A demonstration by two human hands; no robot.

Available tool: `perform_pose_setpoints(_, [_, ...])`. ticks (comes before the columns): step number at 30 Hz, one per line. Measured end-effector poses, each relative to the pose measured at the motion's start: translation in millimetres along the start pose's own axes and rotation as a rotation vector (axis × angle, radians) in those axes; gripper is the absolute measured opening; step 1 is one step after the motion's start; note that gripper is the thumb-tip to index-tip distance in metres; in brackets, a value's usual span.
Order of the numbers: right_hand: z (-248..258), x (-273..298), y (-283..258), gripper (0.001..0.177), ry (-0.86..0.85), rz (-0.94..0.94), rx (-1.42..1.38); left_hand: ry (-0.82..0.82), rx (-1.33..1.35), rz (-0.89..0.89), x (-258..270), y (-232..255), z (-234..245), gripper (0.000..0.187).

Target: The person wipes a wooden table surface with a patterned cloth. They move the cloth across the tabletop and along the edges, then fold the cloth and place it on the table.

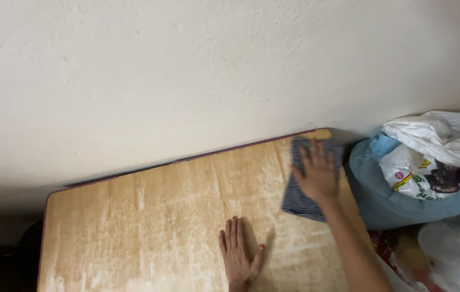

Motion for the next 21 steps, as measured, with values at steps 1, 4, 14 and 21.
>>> perform_pose_setpoints(1, [-8.3,-6.2,-18.4,0.074,-0.024,0.009,0.055,0.0,0.008,-0.002,0.0,-0.1,0.1,0.09])
perform_pose_setpoints(4, [-36.3,25.9,-89.0,0.077,-0.241,0.151,-0.105,0.001,0.025,-0.01,1.8,-0.4,1.3,0.091])
perform_pose_setpoints(14, [-22.8,0.5,-61.0,0.077,-0.29,0.209,-0.081,-0.017,-0.014,-0.011,0.3,-0.1,-1.4,0.089])
perform_pose_setpoints(21, [0.2,25.8,20.6,0.076,0.067,-0.023,-0.076,-0.012,-0.01,-0.002,0.2,-0.1,-0.4,0.088])
Point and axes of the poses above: each hand's wrist, its own x-axis away from the middle knuckle, its own z-axis out of the back of the hand, y = z × x, the point moved 3 cm from there along -x, towards the middle knuckle, and after that the axes turned 11 degrees about -x, right-handed, at the moved point
